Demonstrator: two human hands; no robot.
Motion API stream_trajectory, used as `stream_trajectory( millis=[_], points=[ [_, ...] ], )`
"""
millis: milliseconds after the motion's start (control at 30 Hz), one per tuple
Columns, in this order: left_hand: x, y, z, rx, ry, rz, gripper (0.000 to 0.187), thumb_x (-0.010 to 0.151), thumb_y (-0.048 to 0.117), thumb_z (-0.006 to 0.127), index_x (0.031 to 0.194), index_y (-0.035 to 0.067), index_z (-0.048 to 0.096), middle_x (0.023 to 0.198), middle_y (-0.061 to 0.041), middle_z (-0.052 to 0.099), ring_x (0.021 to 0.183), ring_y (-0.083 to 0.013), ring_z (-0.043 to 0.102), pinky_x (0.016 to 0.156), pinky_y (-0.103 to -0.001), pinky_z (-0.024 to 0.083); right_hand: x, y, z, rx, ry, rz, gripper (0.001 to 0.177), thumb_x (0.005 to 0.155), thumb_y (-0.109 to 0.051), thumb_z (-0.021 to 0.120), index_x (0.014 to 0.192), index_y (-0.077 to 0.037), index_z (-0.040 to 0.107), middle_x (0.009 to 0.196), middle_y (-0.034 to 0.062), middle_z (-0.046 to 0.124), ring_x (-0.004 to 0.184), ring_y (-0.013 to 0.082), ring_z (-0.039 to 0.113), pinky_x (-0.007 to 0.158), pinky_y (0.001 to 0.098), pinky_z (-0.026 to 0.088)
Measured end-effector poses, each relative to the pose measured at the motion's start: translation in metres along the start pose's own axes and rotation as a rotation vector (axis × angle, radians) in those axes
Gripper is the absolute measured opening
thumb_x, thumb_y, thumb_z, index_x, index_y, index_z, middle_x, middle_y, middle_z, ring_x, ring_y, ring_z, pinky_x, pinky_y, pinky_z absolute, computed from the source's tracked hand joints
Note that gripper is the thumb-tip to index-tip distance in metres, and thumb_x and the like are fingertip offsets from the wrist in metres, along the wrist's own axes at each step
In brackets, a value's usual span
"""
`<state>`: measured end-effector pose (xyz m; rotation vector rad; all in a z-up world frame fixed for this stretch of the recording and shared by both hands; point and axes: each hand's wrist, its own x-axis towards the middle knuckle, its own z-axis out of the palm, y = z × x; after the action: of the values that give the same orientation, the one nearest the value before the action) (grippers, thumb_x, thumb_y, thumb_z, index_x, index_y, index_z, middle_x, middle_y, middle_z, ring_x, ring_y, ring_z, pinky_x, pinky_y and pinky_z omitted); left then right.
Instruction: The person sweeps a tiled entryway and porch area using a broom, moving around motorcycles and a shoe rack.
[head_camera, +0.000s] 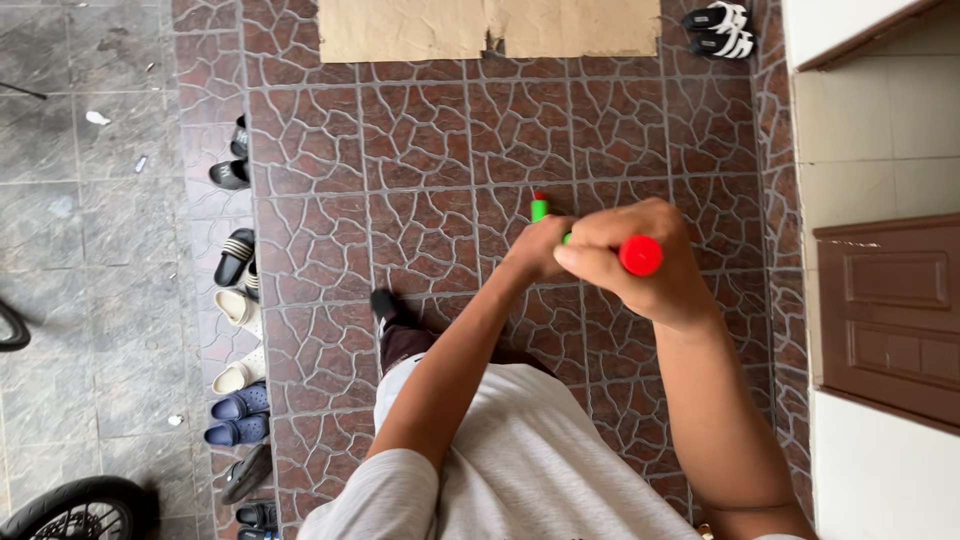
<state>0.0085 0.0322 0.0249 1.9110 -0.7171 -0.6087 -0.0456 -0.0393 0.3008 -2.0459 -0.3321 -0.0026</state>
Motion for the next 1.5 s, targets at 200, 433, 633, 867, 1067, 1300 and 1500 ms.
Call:
stream_trajectory(
  millis=[200,433,633,867,1067,1300,1500],
  points=[
    [-0.060,0.011,-0.091,0.059,0.087,-0.037,0.025,0.079,0.023,0.070,0.101,0.016,0.078,0.092,-0.014,0.076,0.090,-0.0352,0.071,0.078,-0.046,0.053,0.019,-0.007,0.031,0.534,-0.142,-0.142,0.035,0.087,-0.001,0.068,0.060,-0.005,0.046,0.058,0.0029,0.050,0.058,0.0147,0.049,0.063,0.0346,0.045],
    [-0.104,-0.068,-0.166,0.069,0.204,-0.122,0.018,0.093,0.028,0.070,0.106,0.020,0.079,0.091,-0.015,0.075,0.087,-0.0348,0.071,0.077,-0.045,0.054,0.067,0.013,0.096,0.729,-0.195,-0.184,0.033,0.087,0.002,0.066,0.060,-0.007,0.048,0.060,0.0013,0.053,0.058,0.0135,0.047,0.064,0.0344,0.043],
    [-0.152,-0.170,-0.223,0.214,0.351,-0.163,0.026,0.081,0.020,0.068,0.103,0.020,0.081,0.092,-0.014,0.076,0.087,-0.0350,0.071,0.076,-0.046,0.054,0.104,0.035,0.191,0.488,-0.208,-0.206,0.021,0.093,-0.001,0.066,0.073,-0.005,0.063,0.070,-0.0011,0.058,0.063,0.0100,0.053,0.058,0.0281,0.043],
    [-0.178,-0.237,-0.278,0.312,0.459,-0.309,0.025,0.095,0.033,0.068,0.084,0.010,0.072,0.087,-0.015,0.073,0.081,-0.0382,0.070,0.068,-0.049,0.053,0.136,0.029,0.240,0.435,-0.213,0.074,0.017,0.098,-0.008,0.064,0.084,0.000,0.067,0.074,-0.0008,0.058,0.067,0.0086,0.050,0.060,0.0286,0.040],
    [-0.152,-0.144,-0.290,0.256,0.399,-0.339,0.039,0.098,0.047,0.066,0.085,0.012,0.077,0.078,-0.017,0.071,0.073,-0.0368,0.070,0.068,-0.047,0.053,0.146,-0.010,0.190,0.471,-0.037,0.030,0.019,0.093,-0.010,0.060,0.086,0.001,0.073,0.062,0.0015,0.059,0.051,0.0069,0.046,0.044,0.0266,0.037],
    [-0.089,-0.036,-0.251,-0.016,0.173,0.006,0.022,0.091,0.032,0.070,0.107,0.020,0.079,0.087,-0.017,0.074,0.079,-0.0355,0.071,0.072,-0.045,0.055,0.136,-0.092,0.116,0.547,0.161,-0.034,0.030,0.093,-0.003,0.049,0.063,-0.005,0.048,0.059,0.0025,0.047,0.047,0.0097,0.040,0.053,0.0289,0.035],
    [-0.008,-0.050,-0.185,-0.221,0.104,0.329,0.024,0.087,0.025,0.070,0.105,0.010,0.075,0.098,-0.016,0.075,0.092,-0.0345,0.072,0.081,-0.044,0.056,0.150,-0.087,0.113,0.080,0.297,0.136,0.013,0.083,-0.004,0.061,0.078,0.006,0.067,0.063,0.0056,0.061,0.049,0.0107,0.048,0.045,0.0280,0.034]
  ],
)
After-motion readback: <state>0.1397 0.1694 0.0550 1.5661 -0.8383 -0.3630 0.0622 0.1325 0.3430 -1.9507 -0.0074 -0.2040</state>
